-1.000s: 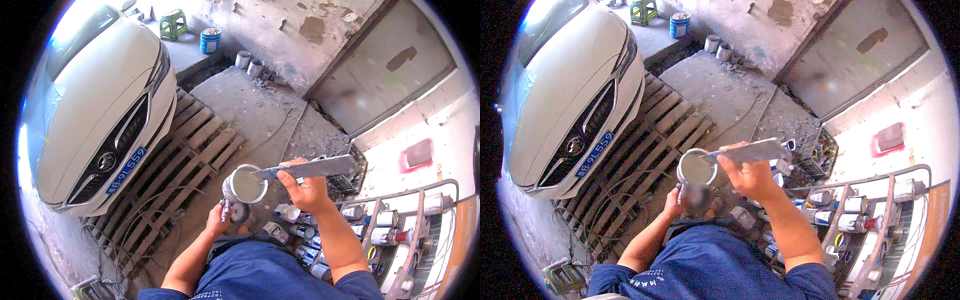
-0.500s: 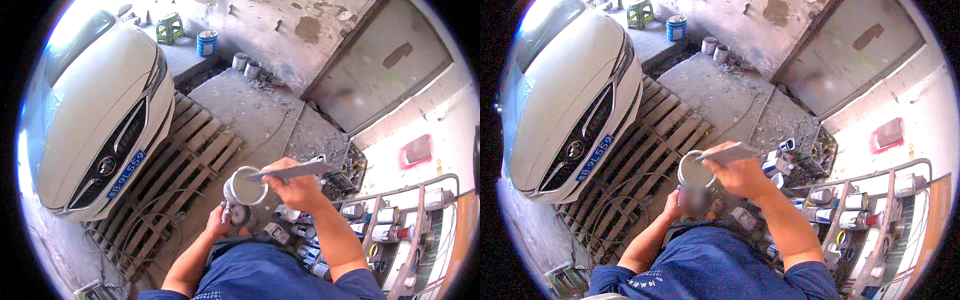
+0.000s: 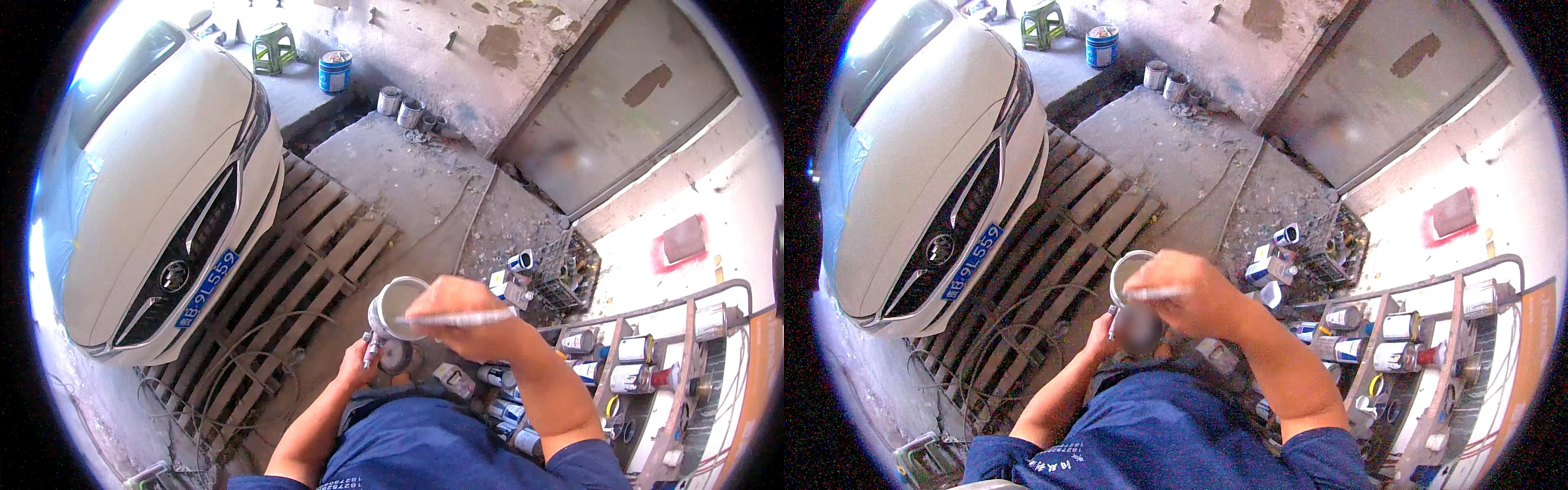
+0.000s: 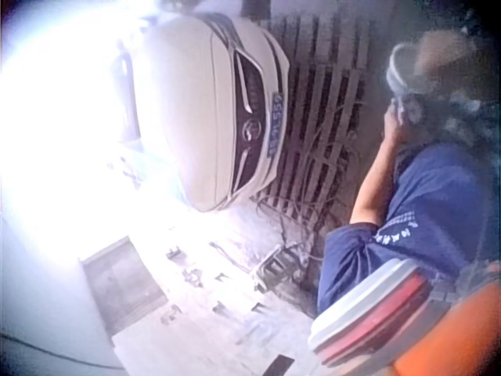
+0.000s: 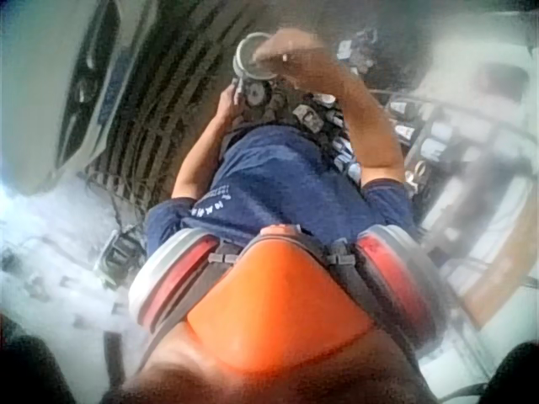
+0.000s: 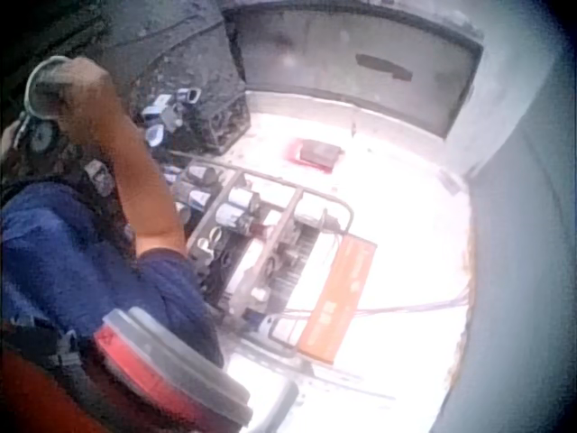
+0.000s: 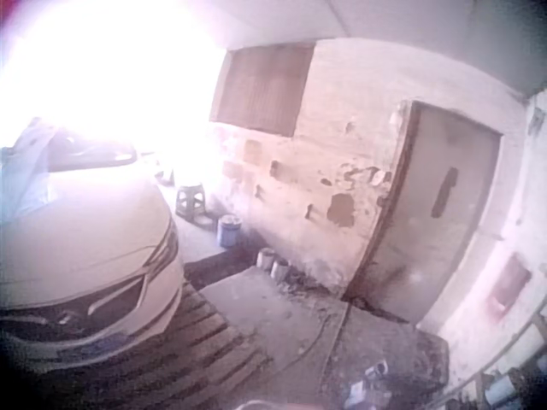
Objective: The person retrieves a paint sprayer and a small metal part from a shelf, then attaches the part to the sprayer. They then pour a white liquid from a small container into the sprayer's cup and stir it with a metal tool.
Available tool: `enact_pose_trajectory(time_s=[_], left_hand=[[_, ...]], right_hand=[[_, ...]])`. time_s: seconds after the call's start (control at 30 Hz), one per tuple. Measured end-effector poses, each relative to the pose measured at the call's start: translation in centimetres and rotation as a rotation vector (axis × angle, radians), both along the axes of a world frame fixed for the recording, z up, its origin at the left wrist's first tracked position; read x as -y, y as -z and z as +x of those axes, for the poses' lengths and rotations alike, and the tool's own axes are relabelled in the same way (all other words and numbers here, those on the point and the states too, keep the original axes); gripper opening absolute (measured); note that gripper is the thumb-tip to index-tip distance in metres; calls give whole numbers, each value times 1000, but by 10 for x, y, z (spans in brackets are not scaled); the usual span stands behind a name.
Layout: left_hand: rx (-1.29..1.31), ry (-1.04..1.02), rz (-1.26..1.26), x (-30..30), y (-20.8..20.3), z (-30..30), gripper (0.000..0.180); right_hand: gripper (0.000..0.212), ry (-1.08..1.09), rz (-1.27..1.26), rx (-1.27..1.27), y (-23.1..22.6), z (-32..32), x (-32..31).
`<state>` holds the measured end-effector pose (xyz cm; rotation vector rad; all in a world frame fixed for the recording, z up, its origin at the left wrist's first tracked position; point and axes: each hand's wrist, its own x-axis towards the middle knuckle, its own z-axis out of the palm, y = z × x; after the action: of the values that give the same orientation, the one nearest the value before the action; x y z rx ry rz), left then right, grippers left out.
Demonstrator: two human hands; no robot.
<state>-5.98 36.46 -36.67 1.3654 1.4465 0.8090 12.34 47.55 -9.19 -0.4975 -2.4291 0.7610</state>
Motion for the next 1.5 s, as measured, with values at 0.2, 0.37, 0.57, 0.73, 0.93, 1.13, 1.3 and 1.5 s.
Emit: enact_pose_trajectory(time_s=[0.2, 0.37, 0.57, 0.73, 0.93, 1.13, 1.3, 1.5], left_hand=[[10, 0, 23, 0, 7, -5, 19], [29, 3, -20, -6, -1, -2, 19], [52, -21, 53, -2, 14, -7, 19], [38, -18, 59, -8, 12, 1, 19], [84, -34, 35, -7, 3, 0, 20], [7, -70, 115, -8, 5, 6, 20], [25, -131, 90, -3, 14, 9, 20], [64, -133, 51, -7, -4, 7, 21]], right_hand=[[10, 262, -40, 126, -23, 22, -9], [15, 100, -54, 29, -7, -4, -3], [12, 291, -103, 140, -22, 21, -16], [16, 24, -70, 3, -2, -1, -11], [12, 283, -70, 135, -20, 23, -15], [13, 540, 30, 59, 8, 8, 4], [24, 808, -245, -193, 34, 12, 27], [16, 955, -464, -583, 28, 43, 16]])
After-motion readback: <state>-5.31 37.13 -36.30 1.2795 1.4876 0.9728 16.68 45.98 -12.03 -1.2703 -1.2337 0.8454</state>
